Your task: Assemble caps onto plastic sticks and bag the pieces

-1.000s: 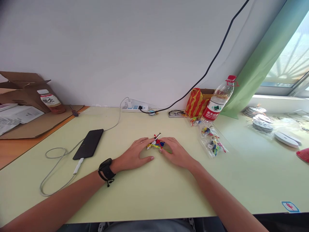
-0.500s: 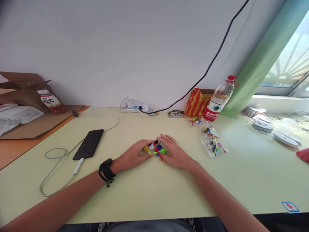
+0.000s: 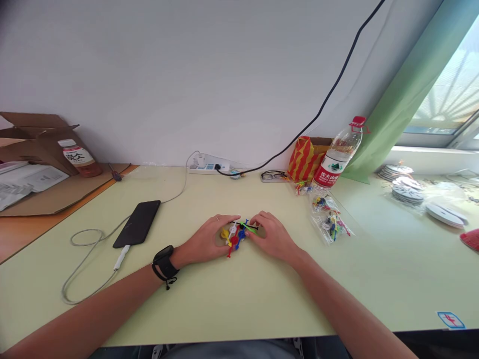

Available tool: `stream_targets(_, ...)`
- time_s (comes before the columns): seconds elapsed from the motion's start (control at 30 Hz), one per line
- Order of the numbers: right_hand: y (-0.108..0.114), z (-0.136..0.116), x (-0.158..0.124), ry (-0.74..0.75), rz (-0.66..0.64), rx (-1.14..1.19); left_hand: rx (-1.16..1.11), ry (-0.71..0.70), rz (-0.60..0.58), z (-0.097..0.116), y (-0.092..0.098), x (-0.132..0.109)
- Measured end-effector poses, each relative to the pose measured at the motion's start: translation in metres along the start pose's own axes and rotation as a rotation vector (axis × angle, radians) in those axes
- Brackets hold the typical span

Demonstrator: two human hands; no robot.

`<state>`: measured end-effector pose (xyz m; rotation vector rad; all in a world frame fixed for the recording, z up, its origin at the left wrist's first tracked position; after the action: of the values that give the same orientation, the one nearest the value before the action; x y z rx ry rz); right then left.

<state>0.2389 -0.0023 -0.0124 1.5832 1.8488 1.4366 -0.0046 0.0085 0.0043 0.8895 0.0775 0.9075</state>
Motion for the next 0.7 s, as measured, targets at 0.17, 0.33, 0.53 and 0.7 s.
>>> stream_targets(0.17,0.006,-0.003,-0.002,-0.024,-0.034,0.069,-0.035,-0.016,-0.052,0.005,0.006,-0.003)
stream_targets(0.33,0.009,-0.01,-0.005,0.015,-0.131,0.17,-0.084,0.02,-0.02,0.004,0.005,-0.003)
stream_targets(0.53,0.029,-0.026,-0.001,0.125,0.033,0.137,0.006,0.029,0.045,0.003,0.001,-0.001)
stream_targets(0.7,0.09,-0.048,-0.038,0.143,0.241,0.178,0.042,0.003,-0.025,0.005,0.003,-0.003)
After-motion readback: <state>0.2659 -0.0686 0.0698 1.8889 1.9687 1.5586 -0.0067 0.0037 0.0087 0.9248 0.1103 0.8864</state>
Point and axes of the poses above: each hand's wrist, its own x-axis towards the middle knuckle, its own y-axis out of the back of the hand, z = x × y, the point moved 1 cm from there along x, towards the middle knuckle, and after that the axes turned 7 degrees about -x, right-handed, at the moved point
